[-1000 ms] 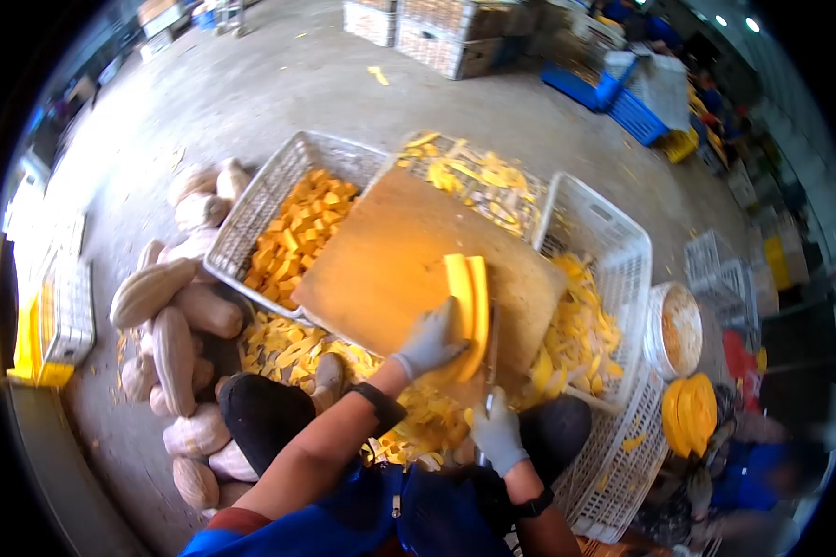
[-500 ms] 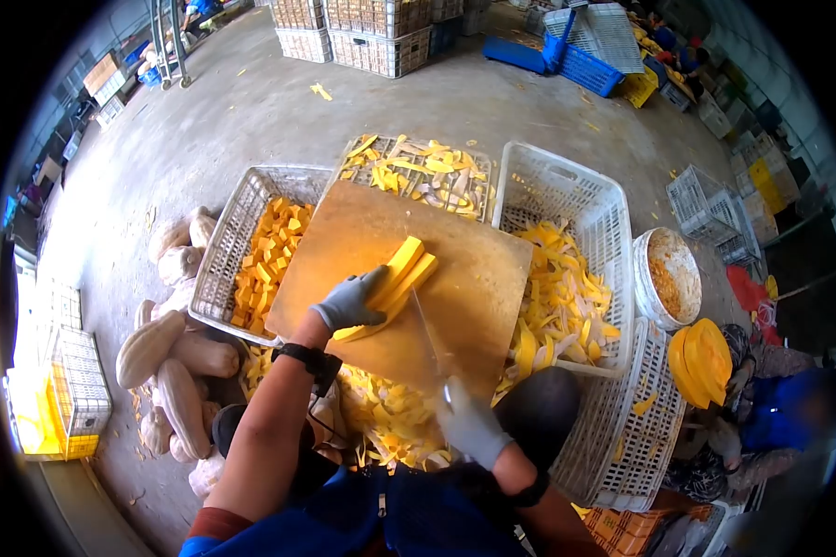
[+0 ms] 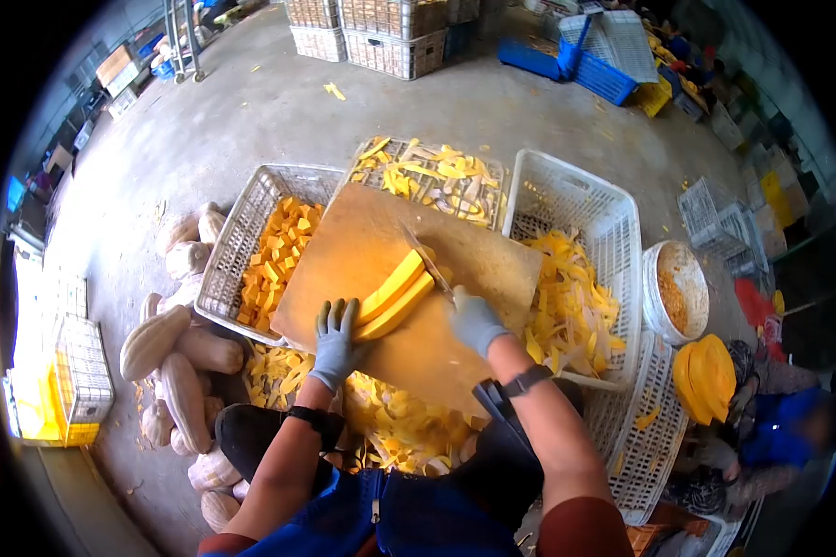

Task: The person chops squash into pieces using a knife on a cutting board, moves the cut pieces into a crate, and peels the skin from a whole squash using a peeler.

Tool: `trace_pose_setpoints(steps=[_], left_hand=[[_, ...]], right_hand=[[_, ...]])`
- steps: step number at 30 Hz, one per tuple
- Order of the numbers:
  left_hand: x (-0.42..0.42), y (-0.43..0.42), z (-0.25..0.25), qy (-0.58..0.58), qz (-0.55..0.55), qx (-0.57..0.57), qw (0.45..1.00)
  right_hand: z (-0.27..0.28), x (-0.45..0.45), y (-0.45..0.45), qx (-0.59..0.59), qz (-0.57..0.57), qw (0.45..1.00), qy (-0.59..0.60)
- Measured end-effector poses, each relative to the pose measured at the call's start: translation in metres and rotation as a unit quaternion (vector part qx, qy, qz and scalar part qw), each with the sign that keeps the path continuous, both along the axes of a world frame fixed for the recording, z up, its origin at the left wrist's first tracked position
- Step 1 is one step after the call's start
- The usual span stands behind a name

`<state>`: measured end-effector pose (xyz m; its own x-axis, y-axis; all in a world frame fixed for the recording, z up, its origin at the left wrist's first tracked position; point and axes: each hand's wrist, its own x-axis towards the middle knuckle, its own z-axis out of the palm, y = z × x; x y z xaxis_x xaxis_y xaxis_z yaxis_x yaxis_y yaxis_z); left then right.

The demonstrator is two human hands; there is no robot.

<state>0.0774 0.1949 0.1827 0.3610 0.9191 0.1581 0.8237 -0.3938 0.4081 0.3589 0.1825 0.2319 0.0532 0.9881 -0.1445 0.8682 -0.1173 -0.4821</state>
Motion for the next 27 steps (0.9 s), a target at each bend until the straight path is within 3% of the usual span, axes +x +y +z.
trace_pose_setpoints(steps=[4,6,8,9,10,13,16,19,20,23,25,27], left_hand=[[-0.002,-0.005,-0.002,0.002,0.001,0.005,1.000],[0.000,-0.005,0.000,-0.006,0.004,0.004,1.000],[-0.001,-0.005,0.000,-0.002,0.003,0.004,1.000],[-0.002,-0.006,0.000,0.000,0.003,0.006,1.000],[-0.002,-0.004,-0.001,0.004,0.003,-0.002,1.000],[-0.002,-0.004,-0.003,-0.002,0.007,0.003,1.000],[-0.001,-0.005,0.004,0.008,0.008,0.003,1.000],[-0.003,-0.004,0.002,0.010,0.001,0.008,1.000],[-0.004,-0.004,0.000,0.007,0.001,0.009,1.000],[-0.003,-0.005,0.001,0.007,0.011,0.014,1.000],[-0.001,-0.005,0.005,0.005,0.013,0.011,1.000],[-0.003,-0.005,0.004,0.002,0.012,0.007,1.000]], right_hand=[[0.076,-0.017,-0.017,0.072,-0.025,0.995,0.066],[0.088,-0.038,-0.014,0.078,-0.061,0.987,0.129],[0.020,-0.044,-0.009,-0.006,-0.057,0.996,0.061],[0.016,-0.053,-0.007,-0.046,-0.055,0.997,0.026],[0.017,-0.048,-0.008,-0.012,-0.025,1.000,0.009],[0.051,-0.043,-0.011,-0.029,-0.013,0.999,0.008],[0.103,-0.066,-0.024,0.019,-0.060,0.994,0.090],[0.016,-0.078,-0.019,-0.088,-0.020,0.996,0.008],[-0.006,-0.075,-0.026,-0.030,-0.023,0.999,0.008],[0.024,-0.066,-0.022,-0.053,0.009,0.998,0.013],[0.071,-0.080,-0.033,0.000,-0.027,0.997,0.068],[0.073,-0.097,-0.040,-0.003,-0.049,0.996,0.075]])
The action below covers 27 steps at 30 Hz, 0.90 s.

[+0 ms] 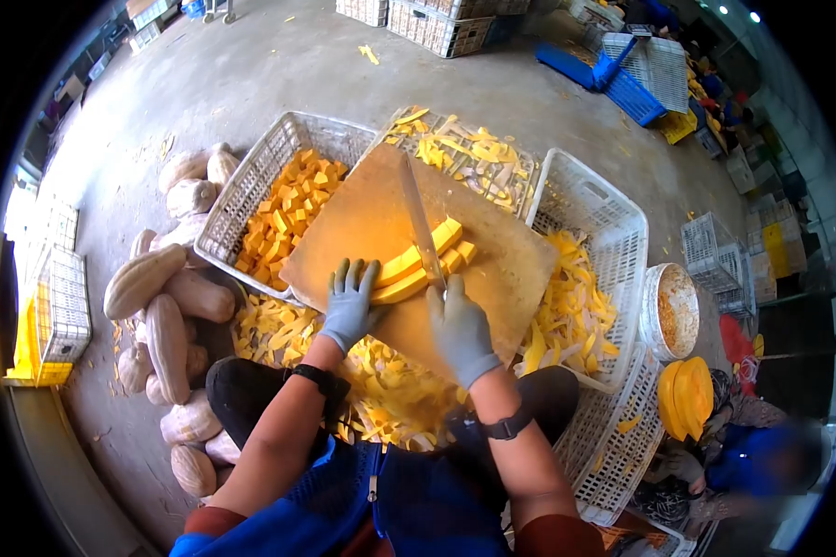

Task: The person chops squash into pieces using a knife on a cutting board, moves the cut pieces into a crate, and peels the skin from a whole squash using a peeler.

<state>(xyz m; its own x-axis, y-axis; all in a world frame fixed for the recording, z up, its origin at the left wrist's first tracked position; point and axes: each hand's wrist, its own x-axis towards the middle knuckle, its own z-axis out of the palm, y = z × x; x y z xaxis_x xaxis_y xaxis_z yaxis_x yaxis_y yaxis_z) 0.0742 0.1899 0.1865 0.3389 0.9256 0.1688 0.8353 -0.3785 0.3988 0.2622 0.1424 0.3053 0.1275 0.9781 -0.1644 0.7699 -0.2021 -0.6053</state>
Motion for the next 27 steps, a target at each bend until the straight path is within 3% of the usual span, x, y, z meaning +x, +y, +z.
trace_pose_setpoints(steps=[2,5,11,17,20,23,27], left_hand=[[-0.001,0.000,-0.001,-0.004,-0.006,0.000,1.000],[0.001,0.002,0.001,0.011,0.003,0.003,1.000],[-0.030,0.011,0.010,0.001,-0.012,-0.057,0.998],[-0.051,0.012,-0.005,-0.034,-0.025,-0.023,0.999],[-0.049,0.002,-0.002,-0.056,0.015,-0.031,0.998],[-0.051,-0.004,-0.004,-0.069,0.026,-0.018,0.997],[-0.050,-0.005,-0.010,-0.062,0.032,0.002,0.998]], right_hand=[[-0.032,-0.012,-0.001,-0.056,-0.004,0.998,-0.038],[-0.070,0.002,0.004,-0.033,0.060,0.996,-0.051],[0.002,-0.015,-0.018,0.041,0.036,0.998,-0.009],[-0.064,-0.036,-0.008,-0.037,0.058,0.993,-0.095],[-0.047,-0.025,-0.007,-0.008,0.081,0.995,-0.064],[-0.005,-0.046,-0.018,0.016,0.031,0.999,-0.022],[-0.045,-0.060,-0.011,-0.099,0.085,0.989,-0.064]])
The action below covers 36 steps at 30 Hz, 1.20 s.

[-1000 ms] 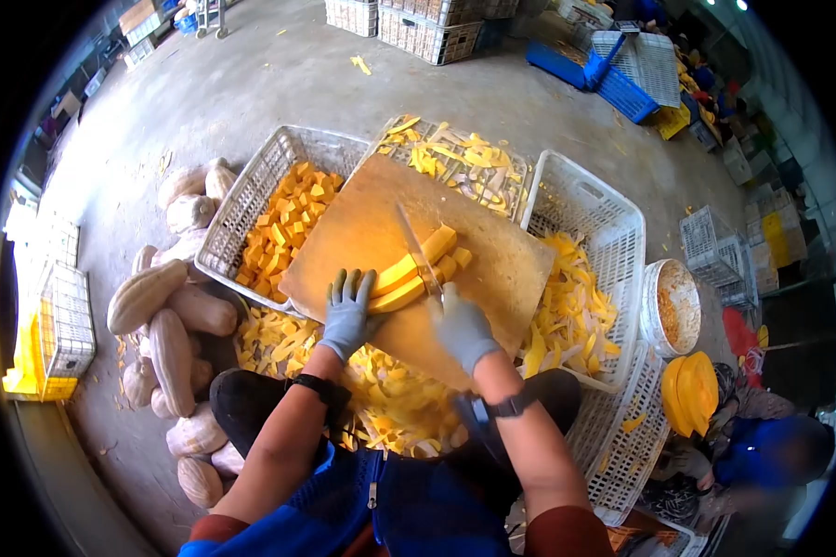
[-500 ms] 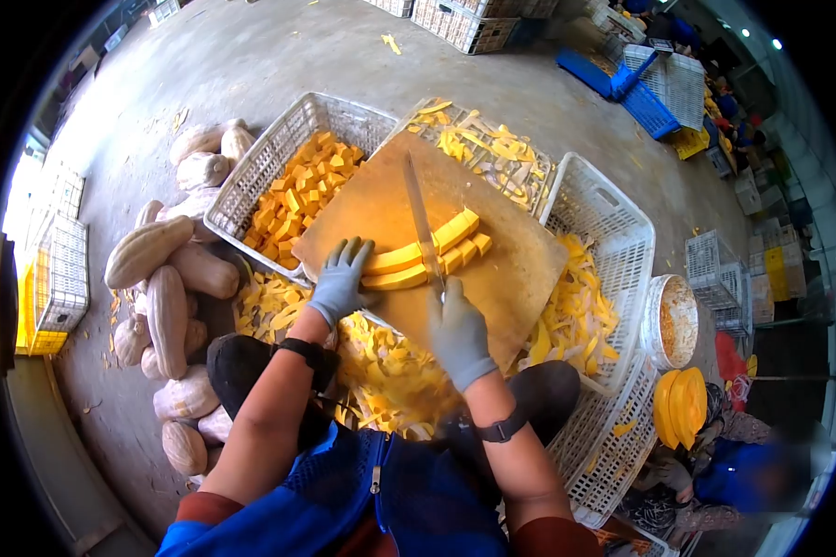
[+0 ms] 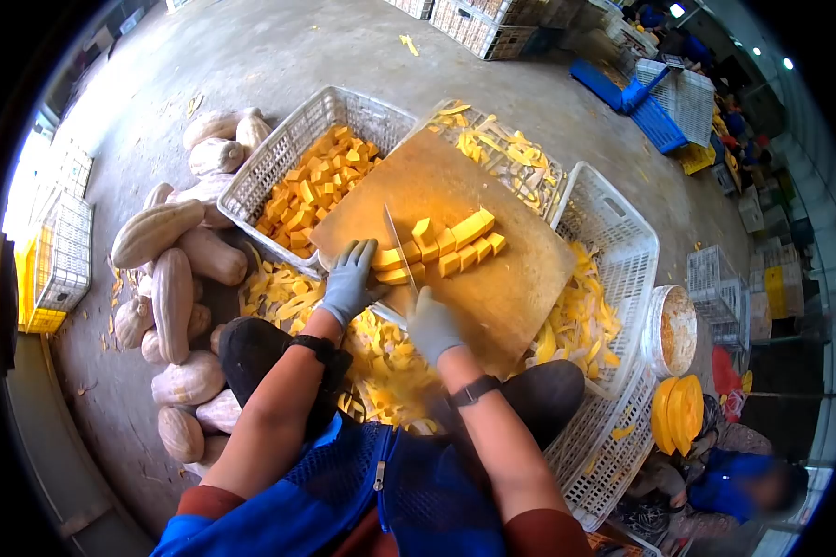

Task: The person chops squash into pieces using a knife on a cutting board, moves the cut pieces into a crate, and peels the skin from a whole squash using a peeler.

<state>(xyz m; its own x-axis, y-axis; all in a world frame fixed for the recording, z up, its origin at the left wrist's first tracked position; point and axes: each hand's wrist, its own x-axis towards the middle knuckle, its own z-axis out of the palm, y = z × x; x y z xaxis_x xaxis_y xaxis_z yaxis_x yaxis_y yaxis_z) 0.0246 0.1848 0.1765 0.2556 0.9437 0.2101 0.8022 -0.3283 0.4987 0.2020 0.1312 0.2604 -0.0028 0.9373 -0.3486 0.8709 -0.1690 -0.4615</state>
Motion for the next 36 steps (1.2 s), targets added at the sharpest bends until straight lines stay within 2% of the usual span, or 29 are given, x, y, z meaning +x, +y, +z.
trace_pose_setpoints(steps=[5,8,11,12,14,16,18,21,24,25,27,28,31,33,35,36], left_hand=[[0.004,-0.016,0.000,-0.023,0.065,0.001,0.998],[0.005,-0.023,-0.008,-0.031,0.087,0.018,0.996],[0.006,-0.028,-0.010,-0.034,0.086,0.030,0.995],[0.006,-0.026,-0.007,-0.035,0.082,0.036,0.995],[0.007,-0.024,-0.008,-0.013,0.087,0.054,0.995],[0.009,-0.027,-0.009,-0.020,0.075,0.038,0.996],[0.018,-0.033,-0.001,-0.004,0.085,0.028,0.996],[0.032,-0.038,0.011,0.014,0.068,0.005,0.998],[0.055,-0.038,0.010,0.013,0.022,0.062,0.998],[0.064,-0.037,0.008,0.080,0.001,0.079,0.994],[0.076,-0.034,0.003,0.105,-0.086,0.112,0.984],[0.078,-0.027,-0.001,0.085,-0.096,0.116,0.985],[0.076,-0.003,-0.007,0.030,-0.119,0.124,0.985],[0.060,0.021,-0.003,-0.002,-0.126,0.126,0.984],[0.037,0.045,0.001,0.106,-0.089,0.078,0.987],[0.025,0.058,-0.002,0.121,-0.061,0.062,0.989]], right_hand=[[-0.004,0.008,0.001,0.085,0.002,0.996,0.011],[0.035,-0.012,-0.009,0.116,-0.016,0.992,0.040],[0.006,-0.023,-0.005,0.008,0.025,1.000,0.013],[-0.020,-0.017,-0.004,0.025,0.051,0.998,0.007],[-0.012,-0.010,-0.002,0.093,0.093,0.991,0.028],[-0.016,0.000,-0.006,0.167,0.048,0.981,0.092],[-0.038,0.014,-0.013,0.242,-0.071,0.947,0.200],[0.016,0.039,-0.016,0.110,-0.261,0.916,0.285],[-0.009,0.075,-0.005,0.156,-0.319,0.908,0.223],[-0.012,0.078,-0.001,0.133,-0.329,0.904,0.237],[-0.011,0.081,0.007,0.080,-0.348,0.896,0.264],[-0.010,0.073,0.012,0.051,-0.370,0.878,0.300],[-0.023,0.046,0.033,0.087,-0.356,0.871,0.327],[-0.027,0.023,0.051,0.065,-0.332,0.867,0.366],[-0.025,-0.003,0.077,0.047,-0.309,0.858,0.408],[-0.029,-0.016,0.091,0.028,-0.295,0.845,0.445]])
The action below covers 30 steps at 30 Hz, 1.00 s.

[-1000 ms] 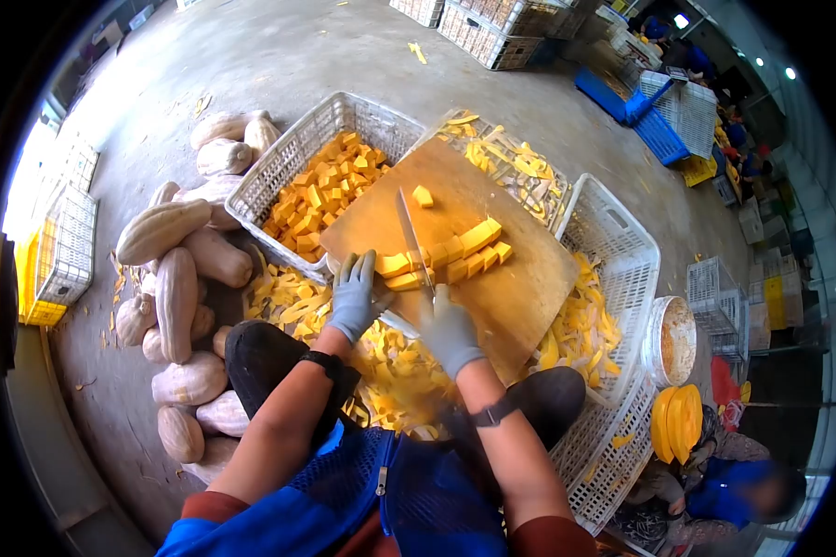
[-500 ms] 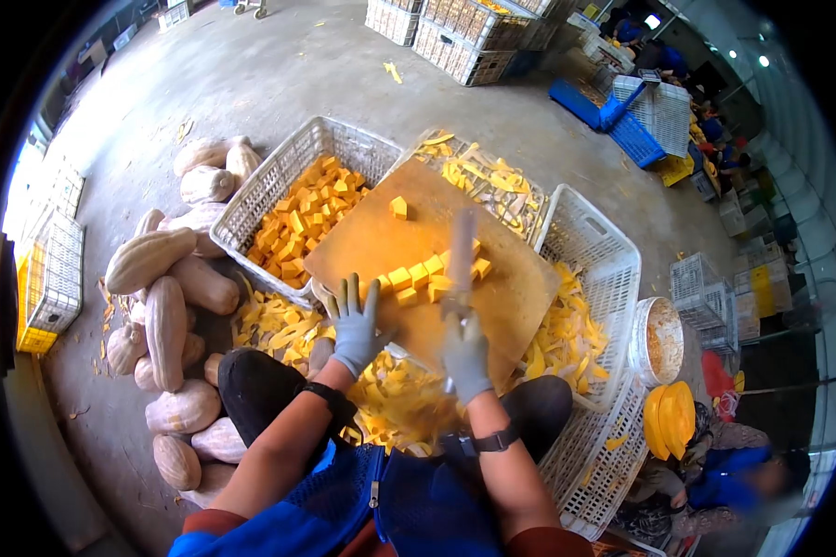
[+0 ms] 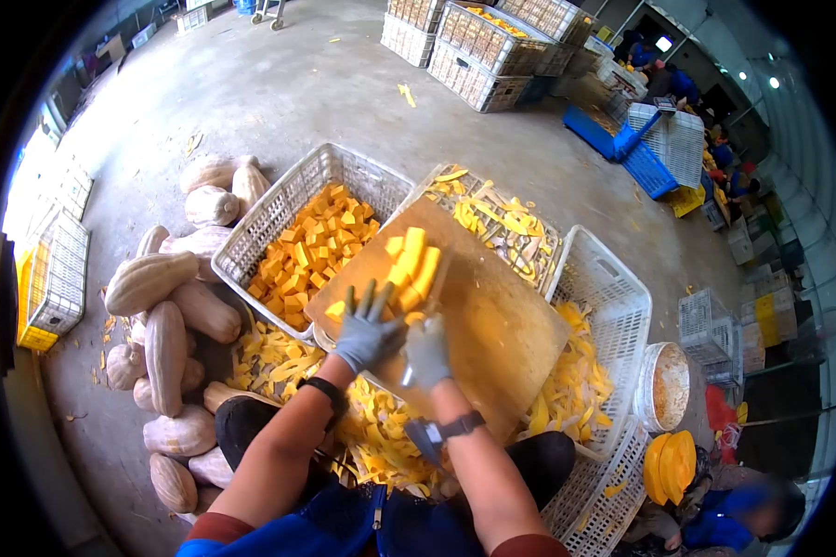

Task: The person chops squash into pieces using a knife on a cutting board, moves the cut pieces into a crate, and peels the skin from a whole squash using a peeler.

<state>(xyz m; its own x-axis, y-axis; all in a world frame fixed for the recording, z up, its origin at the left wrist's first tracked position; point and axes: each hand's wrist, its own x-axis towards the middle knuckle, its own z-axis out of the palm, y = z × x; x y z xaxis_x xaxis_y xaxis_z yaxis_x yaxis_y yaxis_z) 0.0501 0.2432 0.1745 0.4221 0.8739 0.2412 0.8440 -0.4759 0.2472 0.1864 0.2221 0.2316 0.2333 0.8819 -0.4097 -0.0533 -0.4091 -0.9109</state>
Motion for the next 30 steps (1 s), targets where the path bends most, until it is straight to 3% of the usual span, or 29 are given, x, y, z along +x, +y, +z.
trace_pose_setpoints(steps=[3,5,7,10,13,14,17,25,26,29,30], left_hand=[[-0.039,0.031,0.020,0.062,0.105,-0.023,0.992],[-0.060,0.048,0.008,0.058,0.210,0.016,0.976],[-0.070,0.048,0.026,0.058,0.299,-0.024,0.952],[-0.076,0.050,-0.001,-0.023,0.332,-0.014,0.943],[-0.069,0.044,-0.011,-0.137,0.313,-0.154,0.927],[-0.070,0.043,-0.027,-0.121,0.282,-0.100,0.946],[-0.064,0.024,-0.003,-0.071,0.289,-0.117,0.947],[-0.050,-0.053,0.002,-0.083,0.399,-0.109,0.907],[-0.045,-0.058,0.005,-0.100,0.386,-0.041,0.916],[-0.009,-0.063,0.048,-0.351,0.222,0.028,0.909],[0.000,-0.064,0.057,-0.332,0.158,0.043,0.929]], right_hand=[[0.002,-0.036,0.036,0.018,0.082,0.991,0.104],[0.018,-0.045,0.043,0.014,0.122,0.985,0.123],[0.025,-0.042,0.042,0.036,0.156,0.978,0.135],[0.034,-0.021,0.021,0.054,0.104,0.990,0.075],[0.023,0.021,-0.001,0.079,0.063,0.994,0.050],[0.019,0.032,-0.006,0.087,0.051,0.994,0.046],[0.029,0.045,-0.023,0.084,0.043,0.994,0.054],[0.058,0.023,-0.057,0.051,0.077,0.991,0.101],[0.058,0.020,-0.061,0.063,0.084,0.988,0.116],[0.066,0.008,-0.069,0.093,0.109,0.983,0.116],[0.067,0.005,-0.071,0.111,0.120,0.983,0.086]])
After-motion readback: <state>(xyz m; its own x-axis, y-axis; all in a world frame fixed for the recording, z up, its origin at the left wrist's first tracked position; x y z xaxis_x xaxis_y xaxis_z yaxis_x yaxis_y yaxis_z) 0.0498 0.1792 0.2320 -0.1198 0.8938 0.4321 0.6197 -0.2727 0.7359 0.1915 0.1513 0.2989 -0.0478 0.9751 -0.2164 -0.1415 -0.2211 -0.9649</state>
